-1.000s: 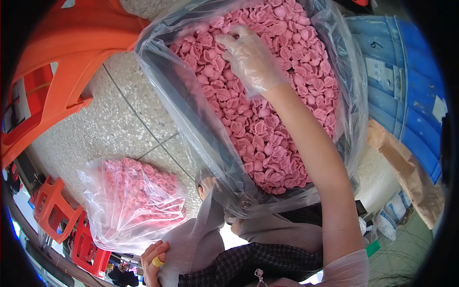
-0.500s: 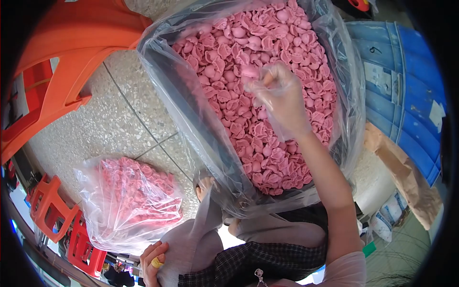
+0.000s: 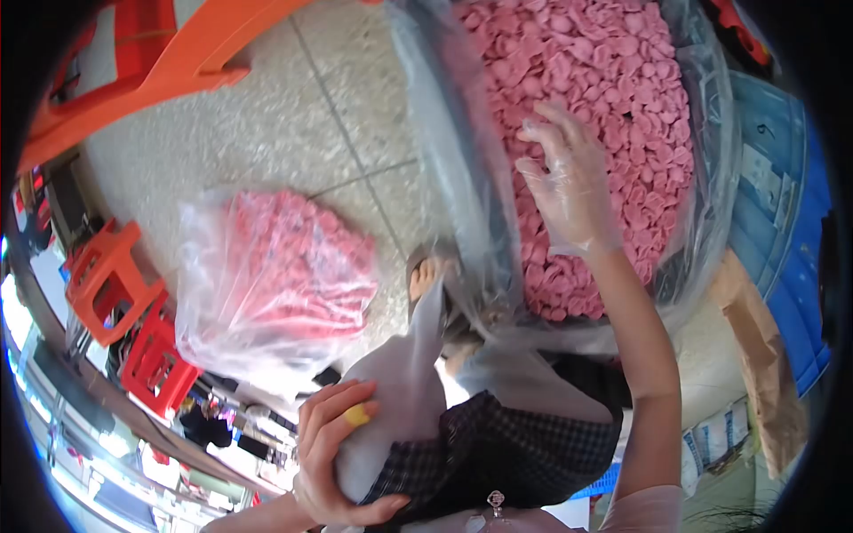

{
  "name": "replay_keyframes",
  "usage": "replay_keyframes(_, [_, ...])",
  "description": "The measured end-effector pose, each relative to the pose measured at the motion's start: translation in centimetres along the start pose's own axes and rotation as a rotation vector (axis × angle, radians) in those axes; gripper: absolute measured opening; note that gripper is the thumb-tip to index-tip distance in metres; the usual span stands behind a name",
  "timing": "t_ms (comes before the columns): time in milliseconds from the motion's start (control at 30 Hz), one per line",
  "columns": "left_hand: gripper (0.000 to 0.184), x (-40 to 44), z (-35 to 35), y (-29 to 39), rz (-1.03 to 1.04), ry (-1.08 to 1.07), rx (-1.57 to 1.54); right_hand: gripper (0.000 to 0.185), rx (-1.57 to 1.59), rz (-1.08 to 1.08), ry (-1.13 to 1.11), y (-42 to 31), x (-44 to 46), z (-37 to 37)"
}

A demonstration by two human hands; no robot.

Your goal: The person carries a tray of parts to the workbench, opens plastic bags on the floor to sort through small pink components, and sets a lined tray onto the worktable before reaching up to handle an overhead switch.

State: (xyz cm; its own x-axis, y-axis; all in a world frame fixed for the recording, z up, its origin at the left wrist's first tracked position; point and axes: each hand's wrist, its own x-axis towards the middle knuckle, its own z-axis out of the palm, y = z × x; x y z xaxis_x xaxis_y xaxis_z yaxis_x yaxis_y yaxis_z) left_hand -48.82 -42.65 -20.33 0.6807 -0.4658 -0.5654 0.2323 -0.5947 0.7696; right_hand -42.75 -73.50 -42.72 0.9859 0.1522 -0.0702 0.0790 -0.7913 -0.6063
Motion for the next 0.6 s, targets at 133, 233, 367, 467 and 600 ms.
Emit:
replay_keyframes(133, [0.072, -5.6, -1.1, 1.8, -0.147, -0.01, -0.128, 0.027, -0.008, 0.031, -0.109, -7.6, -4.1, -1.5])
replay_keyframes(233, [0.069, -11.7, -1.7, 2.7, -0.234, 0.002, -0.151, 0.029, 0.167, 0.08, -0.303, -13.9, -8.3, -2.4])
replay_keyframes(367, [0.062, -21.1, -1.4, 2.3, -0.283, 0.076, -0.155, 0.023, 0.188, 0.138, -0.592, -24.3, -13.1, -3.3])
replay_keyframes(467, [0.057, -29.1, -0.2, 2.2, -0.353, 0.107, -0.175, 0.023, 0.32, 0.182, -0.689, -33.3, -15.9, -4.2])
replay_keyframes(600, [0.045, -40.4, 3.7, 1.3, -0.535, 0.354, -0.342, 0.021, 0.355, 0.207, -0.713, -44.9, -18.8, -6.9])
